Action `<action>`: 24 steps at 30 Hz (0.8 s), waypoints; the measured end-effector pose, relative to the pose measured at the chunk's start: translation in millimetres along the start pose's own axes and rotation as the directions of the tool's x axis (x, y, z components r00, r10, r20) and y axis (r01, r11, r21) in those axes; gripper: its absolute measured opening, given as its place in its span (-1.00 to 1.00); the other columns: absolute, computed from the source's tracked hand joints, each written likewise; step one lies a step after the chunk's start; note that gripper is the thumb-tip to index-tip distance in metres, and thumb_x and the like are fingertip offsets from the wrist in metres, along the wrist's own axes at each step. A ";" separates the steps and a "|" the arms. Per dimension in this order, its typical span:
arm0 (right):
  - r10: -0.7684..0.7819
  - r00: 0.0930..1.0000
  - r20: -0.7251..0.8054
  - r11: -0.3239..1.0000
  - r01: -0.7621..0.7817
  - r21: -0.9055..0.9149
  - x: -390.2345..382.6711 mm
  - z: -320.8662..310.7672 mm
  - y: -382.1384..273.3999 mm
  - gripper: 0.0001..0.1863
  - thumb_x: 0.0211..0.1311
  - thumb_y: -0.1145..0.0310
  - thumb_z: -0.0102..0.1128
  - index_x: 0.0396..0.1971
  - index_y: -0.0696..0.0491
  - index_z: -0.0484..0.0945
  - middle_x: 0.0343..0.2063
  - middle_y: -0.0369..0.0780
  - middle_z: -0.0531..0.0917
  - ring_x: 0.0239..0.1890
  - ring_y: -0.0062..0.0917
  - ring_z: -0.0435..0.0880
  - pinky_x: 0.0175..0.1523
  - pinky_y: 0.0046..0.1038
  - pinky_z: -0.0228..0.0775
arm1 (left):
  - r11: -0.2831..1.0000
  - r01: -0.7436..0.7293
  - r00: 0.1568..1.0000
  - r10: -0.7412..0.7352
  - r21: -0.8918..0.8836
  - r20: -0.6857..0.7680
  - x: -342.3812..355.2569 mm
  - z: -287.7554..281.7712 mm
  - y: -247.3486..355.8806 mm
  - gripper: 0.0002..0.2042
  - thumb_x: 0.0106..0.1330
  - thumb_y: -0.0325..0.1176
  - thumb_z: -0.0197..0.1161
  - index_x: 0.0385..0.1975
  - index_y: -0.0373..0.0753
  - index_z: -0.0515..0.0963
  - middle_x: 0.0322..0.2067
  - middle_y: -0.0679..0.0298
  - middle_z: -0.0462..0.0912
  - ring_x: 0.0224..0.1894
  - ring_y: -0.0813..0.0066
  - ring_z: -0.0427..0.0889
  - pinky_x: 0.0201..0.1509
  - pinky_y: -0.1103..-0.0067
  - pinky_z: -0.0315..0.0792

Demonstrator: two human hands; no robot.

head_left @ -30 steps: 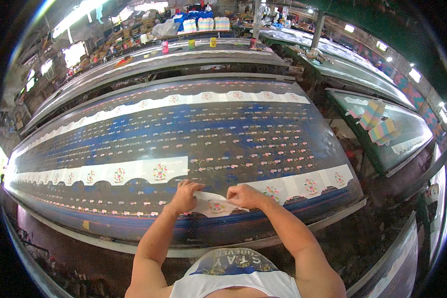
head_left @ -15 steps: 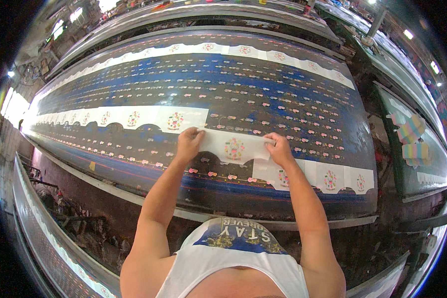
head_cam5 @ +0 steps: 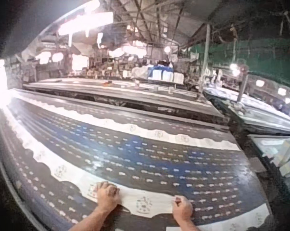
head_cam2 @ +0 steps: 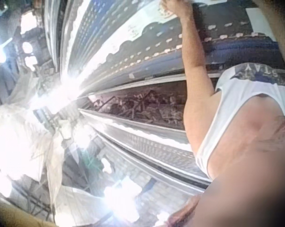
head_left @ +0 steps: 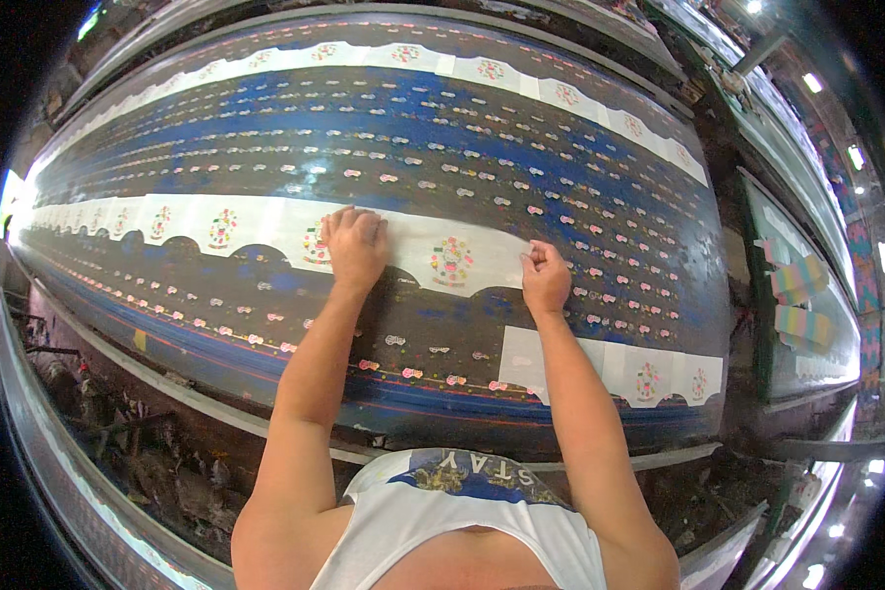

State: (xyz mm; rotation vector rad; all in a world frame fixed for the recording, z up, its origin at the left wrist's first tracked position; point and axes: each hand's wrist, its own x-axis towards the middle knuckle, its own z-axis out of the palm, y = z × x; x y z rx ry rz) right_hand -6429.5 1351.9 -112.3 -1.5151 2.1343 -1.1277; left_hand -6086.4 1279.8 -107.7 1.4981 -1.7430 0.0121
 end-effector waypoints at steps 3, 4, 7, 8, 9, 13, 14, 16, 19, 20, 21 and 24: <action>-0.064 0.995 -0.072 0.997 0.062 -0.037 1.7 2.5 8.3 -0.72 0.35 0.44 0.45 0.03 0.09 0.76 -0.25 -0.16 0.82 -0.28 -0.36 0.81 -0.12 -0.28 0.64 | 0.996 -0.029 0.998 0.033 0.087 -0.045 0.9 -1.6 4.6 -0.86 0.27 -0.34 0.55 -0.22 -0.11 0.77 -0.07 0.26 0.79 0.27 0.04 0.62 0.47 0.01 0.28; -0.098 0.990 -0.102 0.995 0.094 -0.043 3.7 2.4 12.0 -0.74 0.37 0.45 0.43 0.03 0.10 0.75 -0.25 -0.17 0.83 -0.31 -0.40 0.81 -0.17 -0.29 0.64 | 0.996 0.012 1.000 -0.011 0.084 -0.015 0.5 -1.2 2.6 -0.83 0.29 -0.30 0.54 -0.16 -0.11 0.80 -0.05 0.24 0.78 0.31 0.02 0.60 0.56 -0.02 0.19; 0.111 0.994 -0.006 0.965 -0.107 0.240 4.6 -10.4 17.2 -0.80 0.49 0.47 0.33 0.03 0.15 0.74 -0.24 -0.21 0.82 -0.41 -0.55 0.77 -0.33 -0.41 0.61 | 0.993 0.062 0.997 -0.056 0.097 -0.059 1.3 1.0 4.9 -0.74 0.31 -0.26 0.53 -0.03 -0.09 0.80 -0.02 0.21 0.77 0.32 0.02 0.58 0.59 -0.01 0.16; 0.276 0.957 0.087 0.851 -0.286 0.441 6.0 -17.5 18.8 -0.82 0.56 0.48 0.26 0.02 0.17 0.74 -0.28 -0.26 0.81 -0.45 -0.66 0.74 -0.42 -0.53 0.56 | 0.995 0.070 0.994 -0.064 0.073 -0.084 1.8 1.9 6.5 -0.65 0.31 -0.24 0.52 0.10 -0.06 0.77 0.01 0.16 0.76 0.31 0.02 0.58 0.58 -0.02 0.18; 0.283 0.953 0.103 0.842 -0.299 0.450 4.7 -29.5 18.6 -0.82 0.56 0.47 0.27 0.01 0.17 0.74 -0.28 -0.26 0.81 -0.45 -0.66 0.74 -0.42 -0.54 0.55 | 0.997 0.056 0.995 -0.051 0.060 -0.084 2.0 2.1 6.7 -0.63 0.31 -0.25 0.51 0.13 -0.06 0.76 0.04 0.16 0.75 0.32 0.02 0.57 0.59 -0.03 0.17; 0.052 0.987 0.151 0.989 -0.072 0.128 -6.0 -98.6 53.6 -0.85 0.49 0.42 0.38 -0.08 0.15 0.80 -0.27 -0.21 0.80 -0.38 -0.59 0.74 -0.28 -0.44 0.59 | 0.999 0.018 0.996 -0.021 -0.032 -0.086 -0.7 5.2 -9.9 -0.61 0.32 -0.26 0.50 0.16 -0.05 0.74 0.09 0.17 0.73 0.32 0.04 0.57 0.58 0.02 0.17; -0.002 0.983 0.183 0.998 -0.009 0.058 -12.1 -115.7 56.6 -0.86 0.44 0.42 0.42 -0.11 0.12 0.80 -0.29 -0.19 0.79 -0.33 -0.50 0.76 -0.18 -0.36 0.61 | 0.997 -0.015 0.992 0.006 -0.073 -0.124 -3.6 4.4 -19.1 -0.68 0.33 -0.29 0.49 0.08 -0.07 0.74 0.08 0.19 0.74 0.31 0.05 0.58 0.55 0.02 0.20; -0.048 0.960 0.275 0.974 0.107 -0.202 -24.0 -154.4 64.6 -0.86 0.34 0.41 0.47 -0.16 0.08 0.81 -0.29 -0.17 0.76 -0.20 -0.35 0.77 -0.01 -0.24 0.64 | 0.994 -0.047 0.988 0.032 -0.094 -0.152 -3.0 0.3 -10.1 -0.83 0.33 -0.35 0.51 -0.14 -0.10 0.69 0.03 0.22 0.77 0.30 0.05 0.59 0.53 0.02 0.20; -0.048 0.915 0.401 0.813 0.269 -0.517 -39.1 -205.0 80.0 -0.86 0.23 0.37 0.52 -0.22 0.01 0.81 -0.23 -0.15 0.72 -0.01 -0.20 0.72 0.18 -0.13 0.59 | 0.991 -0.111 0.989 0.103 -0.077 -0.102 -10.9 -6.3 16.2 -0.85 0.33 -0.35 0.52 -0.25 -0.13 0.64 -0.04 0.22 0.78 0.26 0.05 0.63 0.51 -0.01 0.22; -0.092 0.907 0.410 0.817 0.304 -0.490 -45.7 -215.2 84.7 -0.86 0.22 0.36 0.52 -0.24 0.00 0.80 -0.20 -0.15 0.71 0.05 -0.17 0.69 0.22 -0.10 0.56 | 0.987 -0.142 0.987 0.136 -0.077 -0.083 -16.4 -8.1 27.6 -0.84 0.33 -0.35 0.53 -0.27 -0.13 0.63 -0.05 0.22 0.78 0.25 0.04 0.64 0.51 -0.01 0.23; -0.137 0.898 0.418 0.820 0.340 -0.461 -49.8 -222.7 87.7 -0.87 0.20 0.35 0.51 -0.26 -0.02 0.80 -0.17 -0.15 0.70 0.11 -0.14 0.67 0.27 -0.07 0.54 | 0.977 -0.180 0.982 0.171 -0.115 -0.081 -22.4 -10.3 42.5 -0.84 0.34 -0.35 0.53 -0.28 -0.14 0.63 -0.07 0.21 0.78 0.24 0.04 0.65 0.51 -0.02 0.23; -0.238 0.817 0.526 0.814 0.463 -0.351 -52.3 -227.7 92.0 -0.89 0.21 0.34 0.48 -0.27 -0.03 0.80 -0.11 -0.16 0.69 0.16 -0.18 0.65 0.27 -0.10 0.53 | 0.934 -0.251 0.968 0.245 -0.255 -0.056 -48.5 -4.6 96.7 -0.86 0.36 -0.36 0.51 -0.34 -0.17 0.63 -0.11 0.19 0.77 0.21 0.03 0.67 0.51 -0.04 0.23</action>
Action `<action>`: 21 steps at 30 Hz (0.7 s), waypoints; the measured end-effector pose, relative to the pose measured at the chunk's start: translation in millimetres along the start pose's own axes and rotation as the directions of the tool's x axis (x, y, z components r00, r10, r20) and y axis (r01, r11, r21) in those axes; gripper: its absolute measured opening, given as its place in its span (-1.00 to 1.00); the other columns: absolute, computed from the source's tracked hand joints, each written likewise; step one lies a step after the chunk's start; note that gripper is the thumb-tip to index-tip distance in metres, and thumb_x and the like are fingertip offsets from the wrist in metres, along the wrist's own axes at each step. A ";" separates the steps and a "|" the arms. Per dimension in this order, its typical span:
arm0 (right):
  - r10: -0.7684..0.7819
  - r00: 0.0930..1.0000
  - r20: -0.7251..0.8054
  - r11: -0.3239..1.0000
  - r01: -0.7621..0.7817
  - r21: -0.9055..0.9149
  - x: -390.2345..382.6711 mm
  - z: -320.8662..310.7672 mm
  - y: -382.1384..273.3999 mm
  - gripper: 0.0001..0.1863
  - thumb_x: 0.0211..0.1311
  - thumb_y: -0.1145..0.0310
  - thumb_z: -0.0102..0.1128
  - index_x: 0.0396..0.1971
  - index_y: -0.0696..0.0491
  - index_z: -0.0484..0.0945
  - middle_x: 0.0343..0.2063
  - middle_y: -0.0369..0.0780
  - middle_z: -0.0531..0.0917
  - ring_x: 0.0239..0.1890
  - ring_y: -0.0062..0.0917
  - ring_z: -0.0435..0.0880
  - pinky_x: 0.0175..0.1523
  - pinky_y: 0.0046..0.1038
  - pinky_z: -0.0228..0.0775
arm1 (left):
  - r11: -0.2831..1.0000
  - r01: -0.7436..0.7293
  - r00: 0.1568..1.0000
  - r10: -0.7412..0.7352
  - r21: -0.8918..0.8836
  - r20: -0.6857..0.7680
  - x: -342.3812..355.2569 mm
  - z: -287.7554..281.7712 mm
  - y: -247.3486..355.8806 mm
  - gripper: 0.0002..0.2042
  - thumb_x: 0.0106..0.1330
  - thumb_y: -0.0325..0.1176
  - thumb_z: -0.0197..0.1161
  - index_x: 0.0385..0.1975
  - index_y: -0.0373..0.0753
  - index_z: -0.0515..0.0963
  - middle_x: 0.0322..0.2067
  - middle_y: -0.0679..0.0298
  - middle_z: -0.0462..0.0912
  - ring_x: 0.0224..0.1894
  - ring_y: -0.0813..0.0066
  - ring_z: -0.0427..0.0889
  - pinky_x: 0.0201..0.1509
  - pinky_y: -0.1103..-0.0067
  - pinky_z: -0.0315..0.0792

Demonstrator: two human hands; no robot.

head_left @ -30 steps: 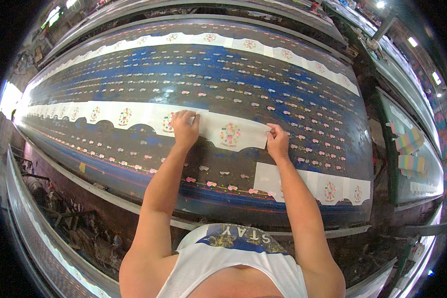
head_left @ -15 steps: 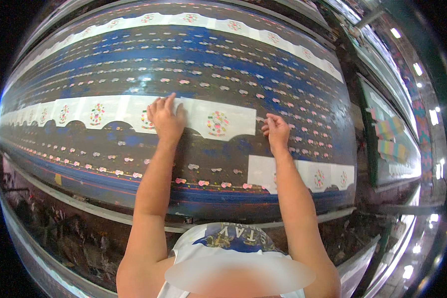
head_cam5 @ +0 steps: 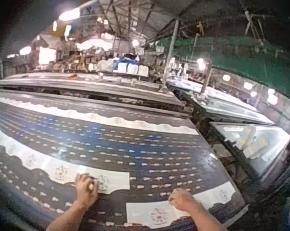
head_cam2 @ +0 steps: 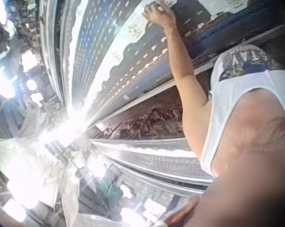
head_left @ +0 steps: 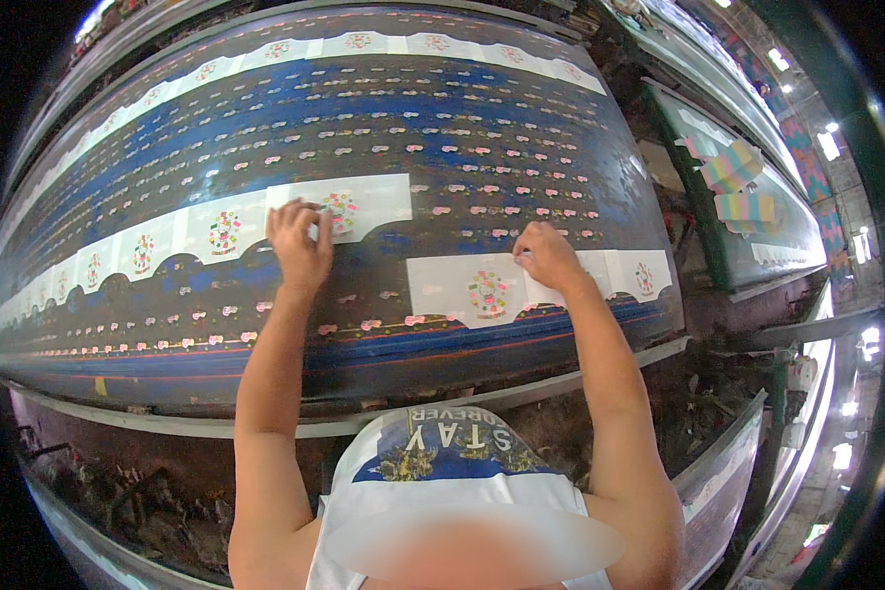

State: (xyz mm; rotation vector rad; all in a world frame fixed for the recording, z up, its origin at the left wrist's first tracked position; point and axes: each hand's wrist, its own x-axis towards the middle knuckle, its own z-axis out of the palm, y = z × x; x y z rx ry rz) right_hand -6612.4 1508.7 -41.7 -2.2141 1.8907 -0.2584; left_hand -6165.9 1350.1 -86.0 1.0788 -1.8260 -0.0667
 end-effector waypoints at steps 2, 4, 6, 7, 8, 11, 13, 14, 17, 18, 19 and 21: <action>-0.058 0.997 0.042 0.996 0.061 -0.061 -4.3 3.5 8.3 -0.89 0.19 0.37 0.46 -0.29 -0.01 0.77 -0.11 -0.16 0.70 0.15 -0.19 0.65 0.26 -0.10 0.54 | 0.997 -0.070 0.994 0.071 -0.009 0.077 -7.4 18.9 47.8 -0.88 0.38 -0.39 0.49 -0.34 -0.17 0.66 -0.15 0.23 0.79 0.09 0.12 0.72 0.48 -0.01 0.30; -0.191 0.982 0.007 0.977 0.191 -0.093 -4.4 5.6 14.0 -0.89 0.13 0.45 0.41 -0.31 0.01 0.74 -0.19 -0.17 0.70 0.06 -0.18 0.67 0.22 -0.10 0.56 | 0.994 -0.085 0.977 0.098 -0.075 0.191 -18.5 36.5 86.0 -0.91 0.36 -0.41 0.49 -0.32 -0.16 0.68 -0.16 0.25 0.79 0.04 0.15 0.73 0.48 -0.02 0.30; -0.309 0.950 -0.036 0.945 0.311 0.101 -7.1 4.2 16.4 -0.91 0.19 0.44 0.41 -0.30 0.04 0.72 -0.22 -0.16 0.73 -0.02 -0.19 0.72 0.14 -0.15 0.59 | 0.988 -0.071 0.925 0.117 -0.138 0.361 -30.2 49.7 116.0 -0.86 0.28 -0.49 0.46 -0.20 -0.14 0.73 -0.12 0.24 0.80 0.08 0.13 0.71 0.54 0.00 0.26; -0.363 0.930 -0.060 0.908 0.367 0.200 -11.2 0.2 13.2 -0.92 0.23 0.44 0.40 -0.30 0.06 0.71 -0.24 -0.15 0.75 -0.06 -0.20 0.75 0.11 -0.17 0.61 | 0.983 -0.069 0.896 0.135 -0.168 0.423 -33.0 52.5 132.3 -0.81 0.26 -0.52 0.44 -0.15 -0.14 0.74 -0.11 0.23 0.80 0.10 0.12 0.70 0.55 0.02 0.25; -0.293 0.956 -0.014 0.892 0.279 0.356 -17.6 -5.8 10.8 -0.91 0.26 0.43 0.41 -0.28 0.07 0.71 -0.24 -0.15 0.77 -0.10 -0.21 0.77 0.07 -0.19 0.62 | 0.979 -0.063 0.863 0.152 -0.195 0.481 -34.6 55.6 147.8 -0.76 0.24 -0.54 0.42 -0.11 -0.14 0.75 -0.10 0.22 0.80 0.12 0.12 0.69 0.57 0.03 0.23; -0.218 0.971 0.097 0.742 0.101 0.663 -36.6 -29.3 5.9 -0.86 0.33 0.41 0.43 -0.20 0.11 0.70 -0.23 -0.13 0.81 -0.18 -0.27 0.82 0.00 -0.25 0.64 | 0.985 -0.103 0.737 0.167 -0.136 0.655 -38.8 50.9 174.9 -0.62 0.22 -0.58 0.37 0.05 -0.12 0.76 -0.08 0.19 0.79 0.20 0.09 0.65 0.57 0.06 0.20; -0.273 0.962 0.033 0.662 0.162 0.732 -39.9 -35.7 21.1 -0.81 0.35 0.39 0.47 -0.14 0.13 0.70 -0.19 -0.12 0.83 -0.18 -0.32 0.84 -0.01 -0.28 0.65 | 0.993 -0.099 0.665 0.109 -0.058 0.739 -31.8 39.9 179.3 -0.67 0.25 -0.54 0.39 0.01 -0.13 0.77 -0.11 0.19 0.79 0.20 0.07 0.67 0.55 0.06 0.23; -0.246 0.968 0.046 0.637 0.126 0.760 -40.6 -40.4 26.8 -0.74 0.31 0.43 0.49 -0.04 0.11 0.72 -0.21 -0.13 0.82 -0.14 -0.35 0.84 0.04 -0.29 0.65 | 0.999 -0.038 0.701 0.047 -0.028 0.712 -30.0 36.6 176.4 -0.72 0.28 -0.51 0.40 -0.03 -0.15 0.79 -0.14 0.19 0.81 0.15 0.11 0.70 0.49 0.09 0.30; -0.215 0.975 -0.058 0.712 0.197 0.674 -29.7 -36.7 47.9 -0.70 0.28 0.46 0.49 0.00 0.13 0.72 -0.22 -0.15 0.82 -0.15 -0.36 0.83 0.06 -0.28 0.65 | 0.962 0.269 0.755 -0.236 0.038 0.611 -22.9 29.8 164.4 -0.86 0.34 -0.42 0.43 -0.15 -0.23 0.81 -0.23 0.15 0.84 -0.03 0.20 0.78 0.27 0.20 0.49; -0.156 0.988 0.001 0.682 0.107 0.723 -25.3 -34.5 52.7 -0.70 0.26 0.48 0.46 0.00 0.14 0.73 -0.22 -0.14 0.81 -0.13 -0.37 0.82 0.06 -0.25 0.64 | 0.896 0.442 0.715 -0.381 0.042 0.587 -17.7 30.5 165.3 -0.87 0.36 -0.38 0.46 -0.19 -0.26 0.81 -0.26 0.13 0.84 -0.11 0.23 0.79 0.16 0.24 0.54; -0.117 0.993 0.023 0.705 0.066 0.707 -18.9 -31.4 61.5 -0.70 0.26 0.48 0.45 -0.01 0.14 0.74 -0.21 -0.13 0.82 -0.12 -0.37 0.82 0.06 -0.25 0.64 | 0.800 0.599 0.649 -0.508 0.031 0.567 -8.7 34.0 172.1 -0.85 0.37 -0.34 0.49 -0.24 -0.30 0.81 -0.30 0.11 0.84 -0.19 0.26 0.80 0.06 0.29 0.58; -0.040 0.997 0.066 0.741 -0.015 0.672 2.5 -17.0 74.5 -0.71 0.26 0.47 0.44 -0.02 0.14 0.74 -0.18 -0.11 0.82 -0.10 -0.37 0.81 0.07 -0.26 0.64 | 0.784 0.621 0.708 -0.556 -0.009 0.436 -0.5 42.7 167.6 -0.76 0.41 -0.25 0.50 -0.27 -0.35 0.78 -0.37 0.11 0.81 -0.29 0.37 0.74 -0.14 0.39 0.57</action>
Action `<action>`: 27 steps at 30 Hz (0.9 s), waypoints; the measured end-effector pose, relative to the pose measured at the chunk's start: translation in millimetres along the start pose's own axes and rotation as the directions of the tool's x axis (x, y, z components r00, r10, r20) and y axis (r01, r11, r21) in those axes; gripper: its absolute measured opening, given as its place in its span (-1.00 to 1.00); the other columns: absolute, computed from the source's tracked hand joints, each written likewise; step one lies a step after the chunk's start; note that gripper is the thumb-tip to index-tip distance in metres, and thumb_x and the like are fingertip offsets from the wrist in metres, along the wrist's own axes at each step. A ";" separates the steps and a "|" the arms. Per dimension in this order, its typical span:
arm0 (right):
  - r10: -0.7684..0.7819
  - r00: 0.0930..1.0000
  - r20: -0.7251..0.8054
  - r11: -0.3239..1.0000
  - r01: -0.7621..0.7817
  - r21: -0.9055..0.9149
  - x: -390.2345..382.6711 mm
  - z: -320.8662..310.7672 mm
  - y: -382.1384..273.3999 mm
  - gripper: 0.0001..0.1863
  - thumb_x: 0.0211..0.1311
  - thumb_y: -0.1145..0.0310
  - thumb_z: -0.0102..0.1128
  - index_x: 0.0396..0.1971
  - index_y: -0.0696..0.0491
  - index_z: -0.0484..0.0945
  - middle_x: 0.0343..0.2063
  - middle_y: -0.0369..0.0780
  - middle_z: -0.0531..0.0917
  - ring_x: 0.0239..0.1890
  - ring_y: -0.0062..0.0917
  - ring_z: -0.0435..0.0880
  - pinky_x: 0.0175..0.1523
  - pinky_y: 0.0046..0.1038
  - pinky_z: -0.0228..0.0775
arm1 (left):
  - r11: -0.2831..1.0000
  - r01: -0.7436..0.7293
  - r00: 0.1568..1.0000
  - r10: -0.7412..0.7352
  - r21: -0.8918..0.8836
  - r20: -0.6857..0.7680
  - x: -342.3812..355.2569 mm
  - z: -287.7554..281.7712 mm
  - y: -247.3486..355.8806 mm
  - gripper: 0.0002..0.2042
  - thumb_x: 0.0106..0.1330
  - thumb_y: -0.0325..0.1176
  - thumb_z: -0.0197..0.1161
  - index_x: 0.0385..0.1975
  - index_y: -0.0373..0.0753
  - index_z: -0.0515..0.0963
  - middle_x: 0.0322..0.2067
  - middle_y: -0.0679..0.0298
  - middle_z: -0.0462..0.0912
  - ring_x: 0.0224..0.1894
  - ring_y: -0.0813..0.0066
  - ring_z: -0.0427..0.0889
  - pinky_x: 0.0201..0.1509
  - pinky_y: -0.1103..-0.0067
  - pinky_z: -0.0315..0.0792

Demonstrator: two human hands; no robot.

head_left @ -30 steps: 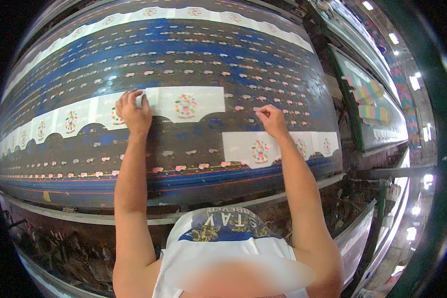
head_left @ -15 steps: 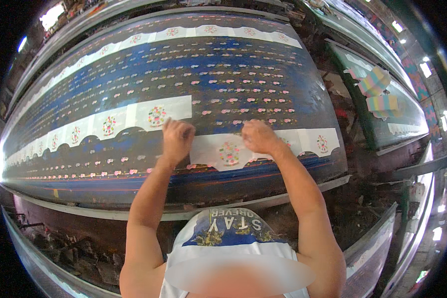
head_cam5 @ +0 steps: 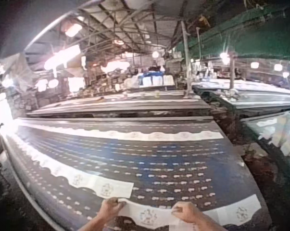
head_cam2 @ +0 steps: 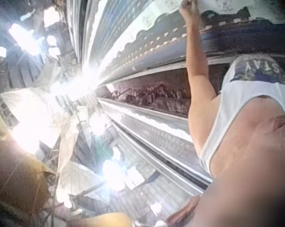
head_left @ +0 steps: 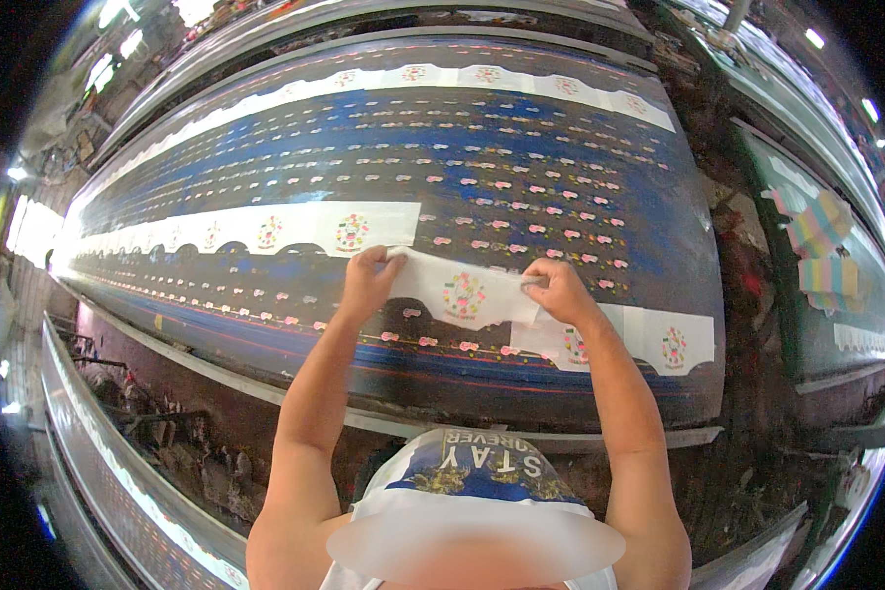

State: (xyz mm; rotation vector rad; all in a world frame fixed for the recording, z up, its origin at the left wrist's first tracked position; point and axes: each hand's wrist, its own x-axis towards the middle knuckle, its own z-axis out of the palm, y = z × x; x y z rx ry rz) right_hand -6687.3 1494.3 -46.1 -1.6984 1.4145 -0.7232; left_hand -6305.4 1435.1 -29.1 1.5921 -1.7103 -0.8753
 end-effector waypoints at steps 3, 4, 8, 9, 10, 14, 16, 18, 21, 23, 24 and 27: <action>-0.019 0.972 -0.233 0.999 0.027 0.031 47.4 24.0 38.5 -0.75 0.33 0.45 0.43 -0.03 0.15 0.75 -0.16 -0.10 0.84 -0.13 -0.40 0.82 0.05 -0.31 0.63 | 0.982 -0.169 0.946 0.185 0.082 -0.266 38.3 20.2 -49.9 -0.74 0.40 -0.20 0.51 -0.32 -0.32 0.75 -0.36 0.12 0.80 -0.23 0.28 0.75 -0.04 0.28 0.54; -0.043 0.938 -0.345 0.998 0.057 0.033 57.0 24.8 39.9 -0.76 0.34 0.45 0.43 -0.03 0.15 0.75 -0.17 -0.11 0.85 -0.14 -0.41 0.83 0.05 -0.31 0.63 | 0.966 -0.183 0.924 0.232 0.184 -0.303 48.2 25.9 -50.8 -0.74 0.38 -0.20 0.53 -0.34 -0.30 0.75 -0.31 0.11 0.80 -0.17 0.21 0.75 0.02 0.24 0.53; 0.185 0.854 -0.486 0.982 -0.149 0.112 83.0 32.1 34.7 -0.70 0.34 0.52 0.45 0.05 0.13 0.73 -0.22 -0.14 0.86 -0.22 -0.43 0.85 -0.03 -0.37 0.66 | 0.925 -0.162 0.866 0.300 0.342 -0.401 77.1 50.3 -58.6 -0.89 0.31 -0.29 0.52 -0.30 -0.15 0.78 -0.16 0.21 0.78 0.21 0.05 0.64 0.51 0.01 0.24; 0.083 0.824 -0.560 0.996 -0.072 0.042 86.7 33.6 57.1 -0.67 0.32 0.52 0.50 0.06 0.12 0.73 -0.23 -0.16 0.86 -0.29 -0.48 0.83 -0.12 -0.40 0.65 | 0.898 -0.208 0.832 0.371 0.388 -0.413 85.4 57.5 -57.8 -0.90 0.32 -0.30 0.51 -0.28 -0.15 0.78 -0.14 0.21 0.78 0.23 0.05 0.63 0.53 0.00 0.21; 0.080 0.809 -0.582 0.996 -0.087 0.015 89.8 36.9 62.5 -0.67 0.31 0.50 0.51 0.06 0.11 0.73 -0.24 -0.17 0.85 -0.30 -0.48 0.83 -0.13 -0.39 0.65 | 0.865 -0.236 0.796 0.433 0.442 -0.423 89.6 59.4 -59.9 -0.90 0.32 -0.31 0.51 -0.27 -0.15 0.77 -0.11 0.22 0.78 0.24 0.05 0.62 0.56 -0.01 0.19; 0.092 0.745 -0.660 0.985 -0.165 -0.050 93.3 46.1 69.7 -0.65 0.31 0.47 0.54 0.07 0.10 0.73 -0.27 -0.18 0.85 -0.32 -0.50 0.82 -0.15 -0.37 0.66 | 0.871 -0.192 0.812 0.400 0.452 -0.425 88.6 61.2 -64.1 -0.88 0.33 -0.32 0.48 -0.19 -0.12 0.76 -0.04 0.24 0.77 0.32 -0.04 0.57 0.62 -0.08 0.11; 0.123 0.716 -0.687 0.978 -0.204 -0.038 96.1 49.4 65.9 -0.65 0.32 0.45 0.54 0.08 0.10 0.73 -0.27 -0.18 0.85 -0.34 -0.49 0.82 -0.16 -0.36 0.66 | 0.873 -0.177 0.826 0.383 0.455 -0.414 88.6 58.0 -61.9 -0.87 0.35 -0.32 0.47 -0.16 -0.11 0.77 0.00 0.23 0.77 0.35 -0.07 0.55 0.62 -0.09 0.11; 0.168 0.683 -0.711 0.968 -0.251 -0.013 96.3 48.6 64.8 -0.64 0.33 0.44 0.53 0.09 0.11 0.73 -0.27 -0.17 0.85 -0.36 -0.48 0.81 -0.15 -0.36 0.66 | 0.877 -0.172 0.837 0.370 0.449 -0.403 87.7 58.3 -60.0 -0.86 0.36 -0.32 0.46 -0.14 -0.12 0.78 0.03 0.21 0.77 0.38 -0.07 0.54 0.61 -0.07 0.12; 0.234 0.690 -0.685 0.972 -0.152 0.179 100.7 40.5 67.8 -0.73 0.50 0.45 0.38 0.12 0.16 0.70 -0.26 -0.19 0.83 -0.37 -0.57 0.78 -0.28 -0.52 0.61 | 0.884 -0.172 0.827 0.370 0.435 -0.424 88.4 58.0 -56.7 -0.77 0.32 -0.33 0.46 -0.04 -0.15 0.77 0.07 0.19 0.77 0.39 -0.06 0.54 0.62 -0.04 0.12; 0.394 0.742 -0.543 0.902 -0.197 0.385 88.9 28.8 54.6 -0.77 0.63 0.43 0.23 0.13 0.17 0.68 -0.19 -0.17 0.82 -0.38 -0.62 0.77 -0.38 -0.62 0.55 | 0.891 -0.170 0.809 0.370 0.420 -0.457 89.2 56.8 -57.5 -0.75 0.31 -0.33 0.47 -0.04 -0.16 0.75 0.07 0.18 0.77 0.38 -0.04 0.55 0.62 -0.03 0.13; 0.417 0.740 -0.527 0.880 -0.184 0.438 80.4 21.2 55.1 -0.77 0.62 0.42 0.25 0.13 0.16 0.69 -0.23 -0.19 0.82 -0.39 -0.62 0.76 -0.40 -0.60 0.54 | 0.895 -0.184 0.797 0.378 0.407 -0.471 90.9 57.4 -58.7 -0.76 0.31 -0.32 0.47 -0.06 -0.16 0.75 0.06 0.18 0.77 0.37 -0.04 0.55 0.61 -0.02 0.14; 0.541 0.710 -0.451 0.820 -0.326 0.470 50.8 -1.0 44.4 -0.81 0.56 0.34 0.35 0.02 0.08 0.75 -0.23 -0.19 0.82 -0.42 -0.50 0.78 -0.38 -0.45 0.57 | 0.905 -0.222 0.793 0.384 0.362 -0.473 94.8 52.7 -82.5 -0.78 0.29 -0.30 0.51 -0.11 -0.14 0.73 0.05 0.18 0.77 0.37 0.00 0.56 0.61 -0.05 0.12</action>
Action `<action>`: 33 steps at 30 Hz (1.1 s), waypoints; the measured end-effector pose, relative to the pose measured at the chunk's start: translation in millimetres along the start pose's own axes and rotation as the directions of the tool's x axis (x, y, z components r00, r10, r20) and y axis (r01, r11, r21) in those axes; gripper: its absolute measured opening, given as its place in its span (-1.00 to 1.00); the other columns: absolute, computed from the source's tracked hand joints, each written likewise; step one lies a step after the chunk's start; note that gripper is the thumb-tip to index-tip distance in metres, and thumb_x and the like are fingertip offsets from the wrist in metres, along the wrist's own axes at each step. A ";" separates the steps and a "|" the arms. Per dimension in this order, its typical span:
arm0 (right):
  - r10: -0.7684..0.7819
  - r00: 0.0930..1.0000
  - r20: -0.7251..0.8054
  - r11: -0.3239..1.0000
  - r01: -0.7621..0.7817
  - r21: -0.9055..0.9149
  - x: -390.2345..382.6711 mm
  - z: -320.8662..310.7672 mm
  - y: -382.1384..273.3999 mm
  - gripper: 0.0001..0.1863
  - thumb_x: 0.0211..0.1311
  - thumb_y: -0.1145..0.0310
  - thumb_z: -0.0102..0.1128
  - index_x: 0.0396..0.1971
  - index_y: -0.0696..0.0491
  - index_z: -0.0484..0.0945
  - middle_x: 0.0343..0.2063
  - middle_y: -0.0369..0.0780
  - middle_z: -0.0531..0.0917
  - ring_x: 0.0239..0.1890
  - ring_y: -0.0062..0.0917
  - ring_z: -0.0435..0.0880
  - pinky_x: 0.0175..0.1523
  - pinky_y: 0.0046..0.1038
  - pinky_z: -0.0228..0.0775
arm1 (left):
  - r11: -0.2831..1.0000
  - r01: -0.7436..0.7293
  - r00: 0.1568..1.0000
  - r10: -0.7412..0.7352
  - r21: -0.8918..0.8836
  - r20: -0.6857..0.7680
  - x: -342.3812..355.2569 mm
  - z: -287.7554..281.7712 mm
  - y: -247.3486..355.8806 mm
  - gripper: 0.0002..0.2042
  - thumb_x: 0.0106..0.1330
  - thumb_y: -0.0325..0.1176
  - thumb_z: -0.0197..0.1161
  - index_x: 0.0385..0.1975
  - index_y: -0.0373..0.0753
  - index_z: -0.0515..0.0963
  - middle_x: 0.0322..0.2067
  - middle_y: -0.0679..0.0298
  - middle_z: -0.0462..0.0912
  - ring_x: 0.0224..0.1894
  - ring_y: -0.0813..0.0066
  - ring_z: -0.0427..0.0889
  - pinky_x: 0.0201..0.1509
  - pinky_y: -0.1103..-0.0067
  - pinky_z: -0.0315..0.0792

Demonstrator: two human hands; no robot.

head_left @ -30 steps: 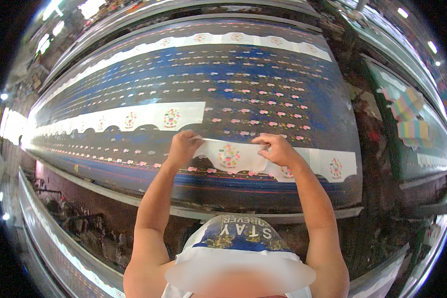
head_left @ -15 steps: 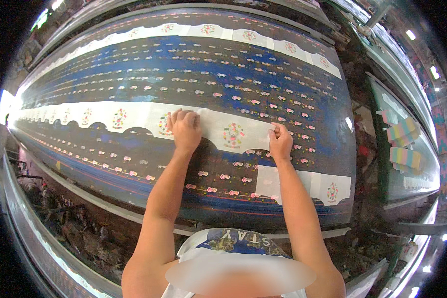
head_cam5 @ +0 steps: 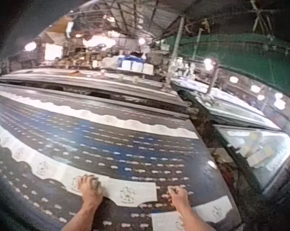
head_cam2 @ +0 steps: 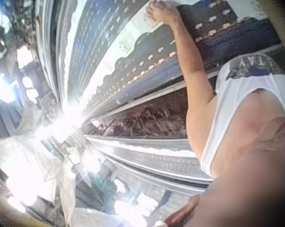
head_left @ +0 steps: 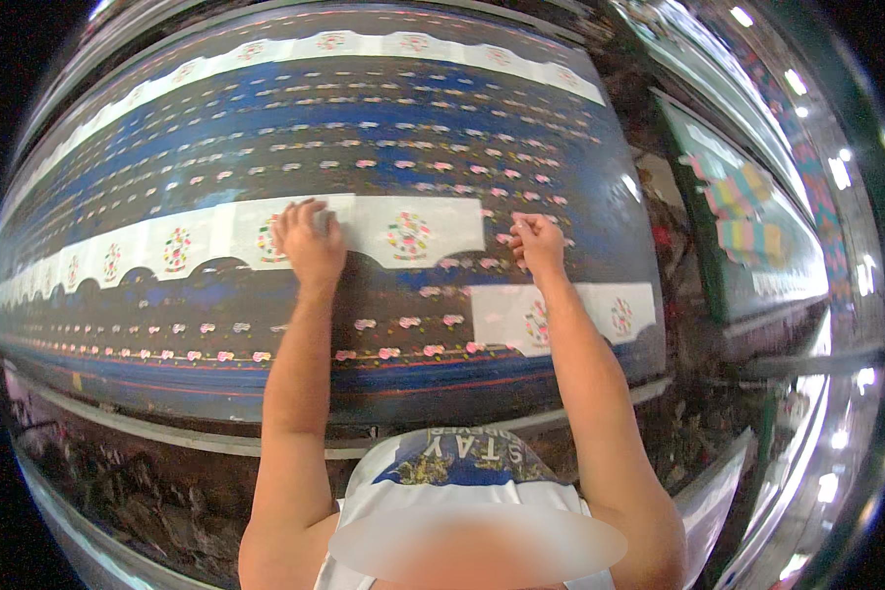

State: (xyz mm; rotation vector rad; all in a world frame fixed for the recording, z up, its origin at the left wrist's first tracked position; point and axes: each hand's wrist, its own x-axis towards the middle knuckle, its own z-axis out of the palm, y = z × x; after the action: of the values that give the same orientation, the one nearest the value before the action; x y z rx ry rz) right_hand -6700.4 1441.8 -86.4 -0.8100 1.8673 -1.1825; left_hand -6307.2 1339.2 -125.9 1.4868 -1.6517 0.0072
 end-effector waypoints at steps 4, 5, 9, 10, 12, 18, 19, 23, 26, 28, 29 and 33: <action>-0.390 0.906 0.162 0.599 0.383 -0.703 -15.7 -92.9 29.5 -0.86 0.33 0.25 0.49 -0.33 -0.01 0.79 -0.21 -0.14 0.78 -0.15 -0.16 0.78 0.02 -0.08 0.62 | 0.999 -0.011 1.000 0.011 -0.033 -0.010 -3.0 4.3 5.9 -0.83 0.29 -0.27 0.55 -0.26 -0.13 0.71 0.01 0.23 0.77 0.35 0.00 0.58 0.62 -0.06 0.11; -0.394 0.891 0.224 0.489 0.410 -0.770 -25.4 -105.9 24.5 -0.89 0.32 0.27 0.49 -0.32 -0.03 0.78 -0.20 -0.16 0.76 -0.09 -0.16 0.75 0.07 -0.07 0.59 | 1.000 -0.019 0.999 0.018 -0.019 -0.030 -3.4 0.9 5.4 -0.84 0.29 -0.27 0.56 -0.28 -0.13 0.71 0.00 0.24 0.78 0.34 0.00 0.59 0.62 -0.07 0.10; -0.349 0.853 0.388 0.189 0.470 -0.862 -54.3 -152.6 20.3 -0.94 0.28 0.30 0.47 -0.31 -0.09 0.76 -0.14 -0.21 0.70 0.12 -0.17 0.65 0.23 -0.03 0.49 | 0.993 -0.115 0.991 0.115 0.004 -0.065 -9.0 -8.4 30.9 -0.84 0.29 -0.26 0.58 -0.29 -0.10 0.72 -0.02 0.26 0.78 0.32 0.00 0.61 0.57 -0.09 0.15; -0.332 0.846 0.416 0.163 0.486 -0.859 -57.0 -160.2 20.4 -0.95 0.28 0.30 0.46 -0.32 -0.09 0.76 -0.13 -0.21 0.70 0.15 -0.17 0.63 0.25 -0.01 0.47 | 0.988 -0.155 0.985 0.154 -0.009 -0.075 -14.8 -8.1 40.9 -0.85 0.29 -0.27 0.58 -0.29 -0.09 0.73 -0.02 0.26 0.78 0.33 0.01 0.60 0.55 -0.08 0.16; -0.312 0.825 0.471 0.145 0.531 -0.835 -54.4 -173.3 21.8 -0.94 0.27 0.31 0.46 -0.31 -0.08 0.76 -0.13 -0.22 0.70 0.16 -0.18 0.63 0.25 -0.01 0.48 | 0.963 -0.268 0.962 0.267 -0.009 -0.059 -29.3 -6.6 73.7 -0.84 0.24 -0.36 0.58 -0.23 -0.06 0.73 -0.03 0.25 0.78 0.30 0.03 0.61 0.46 -0.01 0.26; -0.297 0.673 0.677 0.411 0.730 -0.545 -47.0 -190.7 24.9 -0.88 0.29 0.33 0.43 -0.26 0.03 0.75 -0.17 -0.14 0.80 0.00 -0.13 0.77 0.16 -0.04 0.58 | 0.847 -0.273 0.829 0.448 -0.456 0.335 -93.2 10.8 183.9 -0.54 0.08 -0.49 0.44 0.08 -0.15 0.70 0.11 0.10 0.74 0.37 -0.07 0.59 0.53 0.03 0.32; -0.310 0.648 0.695 0.566 0.714 -0.413 -50.9 -196.9 27.3 -0.87 0.29 0.33 0.42 -0.26 0.06 0.74 -0.19 -0.12 0.82 -0.03 -0.13 0.79 0.13 -0.06 0.60 | 0.822 -0.283 0.770 0.502 -0.494 0.395 -98.6 6.9 207.3 -0.47 0.04 -0.51 0.43 0.11 -0.09 0.69 0.23 0.16 0.70 0.47 -0.13 0.49 0.56 0.02 0.27; -0.188 0.618 0.764 0.811 0.537 -0.235 -80.4 -224.6 -9.9 -0.81 0.30 0.41 0.45 -0.15 0.13 0.72 -0.23 -0.10 0.84 -0.12 -0.28 0.84 0.05 -0.25 0.64 | 0.853 -0.348 0.656 0.518 -0.390 0.549 -111.2 -0.2 238.0 -0.64 0.00 -0.43 0.51 -0.12 -0.05 0.78 0.25 0.19 0.71 0.52 -0.19 0.42 0.60 0.01 0.19; -0.246 0.618 0.747 0.780 0.584 -0.227 -73.7 -254.3 -12.7 -0.70 0.25 0.44 0.47 -0.03 0.13 0.74 -0.22 -0.08 0.83 -0.15 -0.32 0.83 0.01 -0.25 0.64 | 0.877 -0.255 0.716 0.454 -0.406 0.530 -115.0 11.8 218.1 -0.80 0.04 -0.43 0.57 -0.30 -0.10 0.80 0.14 0.23 0.78 0.44 -0.13 0.51 0.52 0.09 0.32; -0.297 0.661 0.689 0.755 0.604 -0.254 -57.3 -267.3 1.1 -0.65 0.22 0.44 0.49 0.02 0.13 0.75 -0.24 -0.10 0.82 -0.17 -0.32 0.82 0.00 -0.26 0.62 | 0.875 -0.090 0.767 0.365 -0.476 0.527 -104.0 12.6 222.4 -0.87 0.17 -0.43 0.60 -0.31 -0.20 0.80 -0.09 0.22 0.85 0.15 0.12 0.72 0.26 0.27 0.52; -0.292 0.687 0.665 0.754 0.593 -0.283 -43.2 -268.4 13.3 -0.65 0.23 0.45 0.49 0.03 0.14 0.74 -0.25 -0.13 0.81 -0.18 -0.37 0.80 0.00 -0.28 0.61 | 0.882 0.097 0.795 0.210 -0.461 0.568 -103.2 21.2 217.4 -0.87 0.20 -0.41 0.60 -0.31 -0.23 0.79 -0.12 0.19 0.85 0.07 0.17 0.74 0.20 0.30 0.53; -0.259 0.820 0.511 0.863 0.434 -0.259 7.6 -247.2 42.0 -0.70 0.30 0.48 0.47 0.01 0.16 0.72 -0.26 -0.18 0.81 -0.22 -0.52 0.77 -0.01 -0.35 0.60 | 0.753 0.555 0.761 -0.287 -0.354 0.582 -102.7 39.3 219.9 -0.77 0.31 -0.27 0.60 -0.32 -0.33 0.78 -0.28 0.11 0.83 -0.17 0.29 0.78 0.01 0.37 0.57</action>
State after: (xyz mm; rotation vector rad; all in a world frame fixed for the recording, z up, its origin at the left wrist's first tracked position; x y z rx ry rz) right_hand -6920.7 1558.8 -59.2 -1.5616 1.5820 -0.7486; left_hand -6518.1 1461.6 -94.7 1.4759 -1.4602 -1.0907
